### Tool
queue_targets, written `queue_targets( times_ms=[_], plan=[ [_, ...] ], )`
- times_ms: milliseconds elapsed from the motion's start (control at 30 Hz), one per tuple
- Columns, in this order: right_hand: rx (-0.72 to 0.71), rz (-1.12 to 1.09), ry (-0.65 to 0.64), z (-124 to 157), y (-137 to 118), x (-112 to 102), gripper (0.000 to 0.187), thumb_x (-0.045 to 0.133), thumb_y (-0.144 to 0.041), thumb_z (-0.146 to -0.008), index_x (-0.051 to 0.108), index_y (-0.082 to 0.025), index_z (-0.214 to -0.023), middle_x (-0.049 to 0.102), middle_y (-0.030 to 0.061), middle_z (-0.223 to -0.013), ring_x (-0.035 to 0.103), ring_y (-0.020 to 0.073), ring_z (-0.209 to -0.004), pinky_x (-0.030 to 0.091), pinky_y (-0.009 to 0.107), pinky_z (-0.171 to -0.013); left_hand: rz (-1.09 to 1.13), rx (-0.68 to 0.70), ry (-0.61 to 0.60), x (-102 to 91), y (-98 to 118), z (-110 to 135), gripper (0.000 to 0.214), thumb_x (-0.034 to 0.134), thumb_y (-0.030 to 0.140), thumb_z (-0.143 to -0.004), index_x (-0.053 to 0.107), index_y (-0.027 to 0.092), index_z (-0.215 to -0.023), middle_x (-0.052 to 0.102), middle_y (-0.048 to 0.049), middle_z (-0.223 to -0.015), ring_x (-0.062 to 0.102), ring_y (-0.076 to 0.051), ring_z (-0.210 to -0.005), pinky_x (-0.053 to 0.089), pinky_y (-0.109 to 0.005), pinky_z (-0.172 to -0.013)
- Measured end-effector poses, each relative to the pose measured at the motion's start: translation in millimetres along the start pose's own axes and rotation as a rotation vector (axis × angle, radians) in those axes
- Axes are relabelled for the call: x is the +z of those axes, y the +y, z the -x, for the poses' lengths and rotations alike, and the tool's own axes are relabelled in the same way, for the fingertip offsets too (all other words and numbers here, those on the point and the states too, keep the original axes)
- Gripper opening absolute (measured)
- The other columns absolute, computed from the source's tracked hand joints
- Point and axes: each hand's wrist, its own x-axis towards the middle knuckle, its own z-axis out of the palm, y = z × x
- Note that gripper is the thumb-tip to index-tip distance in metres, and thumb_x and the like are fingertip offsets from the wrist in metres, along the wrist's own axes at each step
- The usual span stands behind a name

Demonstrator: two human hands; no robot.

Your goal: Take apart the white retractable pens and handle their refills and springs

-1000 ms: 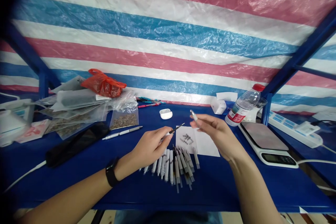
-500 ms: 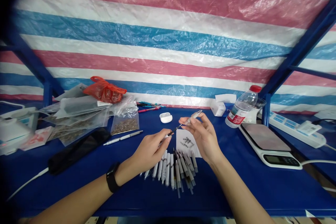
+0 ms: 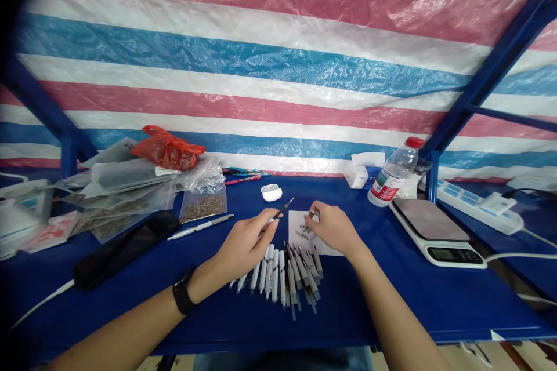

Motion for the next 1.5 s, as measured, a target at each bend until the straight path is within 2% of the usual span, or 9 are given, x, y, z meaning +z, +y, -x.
queue_targets(
  times_ms=[200, 400, 533, 633, 733, 833, 933, 1167, 1500],
  plan=[
    [0.08, 0.034, -0.08, -5, 1, 9, 0.015, 0.062, -0.027, -0.09, 0.055, -0.021, -0.078, 0.073, 0.0093, -0.086, 0.068, 0.0262, -0.084, 0.034, 0.028, -0.066, -0.023, 0.007, -0.005, -0.3, 0, 0, 0.024, 0.033, 0.028, -0.106, 0.054, 0.019, -0.114, 0.048, 0.0057, -0.061, 0.045, -0.013, -0.046, 0.024, -0.025, -0.052],
    [0.082, -0.024, -0.069, -7, 6, 10, 0.026, 0.06, -0.025, -0.089, 0.047, -0.022, -0.067, 0.067, 0.0072, -0.075, 0.063, 0.0227, -0.075, 0.031, 0.028, -0.062, -0.022, 0.019, -0.006, 0.5, -1, 0, 0.025, 0.033, 0.028, -0.106, 0.054, 0.018, -0.114, 0.048, 0.0058, -0.061, 0.044, -0.012, -0.046, 0.025, -0.025, -0.051],
    [0.069, -0.104, -0.067, -7, 8, 5, 0.023, 0.056, -0.025, -0.091, 0.05, -0.021, -0.068, 0.064, 0.0045, -0.072, 0.058, 0.0191, -0.07, 0.034, 0.029, -0.064, -0.016, 0.02, -0.008, 0.9, -1, 0, 0.024, 0.034, 0.028, -0.105, 0.054, 0.018, -0.114, 0.047, 0.0062, -0.06, 0.044, -0.012, -0.045, 0.024, -0.025, -0.051],
    [0.005, -0.415, -0.038, -3, 8, -4, 0.024, 0.061, -0.038, -0.09, 0.058, -0.019, -0.076, 0.058, 0.0003, -0.07, 0.05, 0.0151, -0.064, 0.035, 0.028, -0.061, -0.004, 0.034, 0.004, 1.2, -1, 0, 0.022, 0.034, 0.027, -0.105, 0.054, 0.019, -0.112, 0.047, 0.0064, -0.06, 0.044, -0.012, -0.045, 0.024, -0.025, -0.051],
    [-0.077, -0.996, -0.027, 3, 2, -12, 0.042, 0.075, -0.058, -0.078, 0.057, -0.02, -0.076, 0.035, -0.0082, -0.057, 0.027, 0.0095, -0.051, 0.025, 0.026, -0.052, 0.008, 0.081, 0.008, 1.4, 2, 1, 0.019, 0.035, 0.026, -0.105, 0.052, 0.019, -0.108, 0.045, 0.0072, -0.059, 0.041, -0.011, -0.044, 0.022, -0.025, -0.051],
    [-0.158, -1.404, -0.085, 11, -10, -14, 0.045, 0.082, -0.054, -0.078, 0.051, -0.021, -0.072, 0.018, -0.0117, -0.054, 0.012, 0.0078, -0.05, 0.019, 0.025, -0.049, 0.047, 0.13, -0.028, 1.9, 7, 4, 0.015, 0.037, 0.026, -0.105, 0.051, 0.02, -0.105, 0.039, 0.0089, -0.056, 0.037, -0.01, -0.042, 0.02, -0.025, -0.049],
    [-0.215, -1.598, -0.167, 18, -22, -11, 0.038, 0.082, -0.044, -0.081, 0.053, -0.021, -0.074, 0.016, -0.012, -0.052, 0.01, 0.0078, -0.049, 0.018, 0.024, -0.048, 0.105, 0.171, -0.063, 3.5, 14, 8, 0.012, 0.04, 0.027, -0.105, 0.05, 0.02, -0.1, 0.036, 0.0093, -0.057, 0.037, -0.01, -0.043, 0.021, -0.025, -0.049],
    [-0.239, -1.671, -0.25, 25, -29, -6, 0.037, 0.082, -0.042, -0.083, 0.053, -0.02, -0.076, 0.017, -0.0117, -0.052, 0.011, 0.0074, -0.05, 0.021, 0.021, -0.048, 0.189, 0.175, -0.087, 8.6, 19, 11, 0.012, 0.042, 0.027, -0.104, 0.048, 0.02, -0.097, 0.038, 0.0096, -0.059, 0.038, -0.008, -0.046, 0.026, -0.023, -0.05],
    [-0.278, -1.602, -0.241, 27, -29, -6, 0.036, 0.08, -0.047, -0.084, 0.054, -0.022, -0.08, 0.018, -0.0119, -0.052, 0.01, 0.008, -0.048, 0.018, 0.025, -0.049, 0.22, 0.113, -0.091, 8.3, 18, 11, 0.017, 0.041, 0.032, -0.105, 0.045, 0.021, -0.092, 0.042, 0.0085, -0.06, 0.042, -0.008, -0.049, 0.029, -0.023, -0.053]
  ],
)
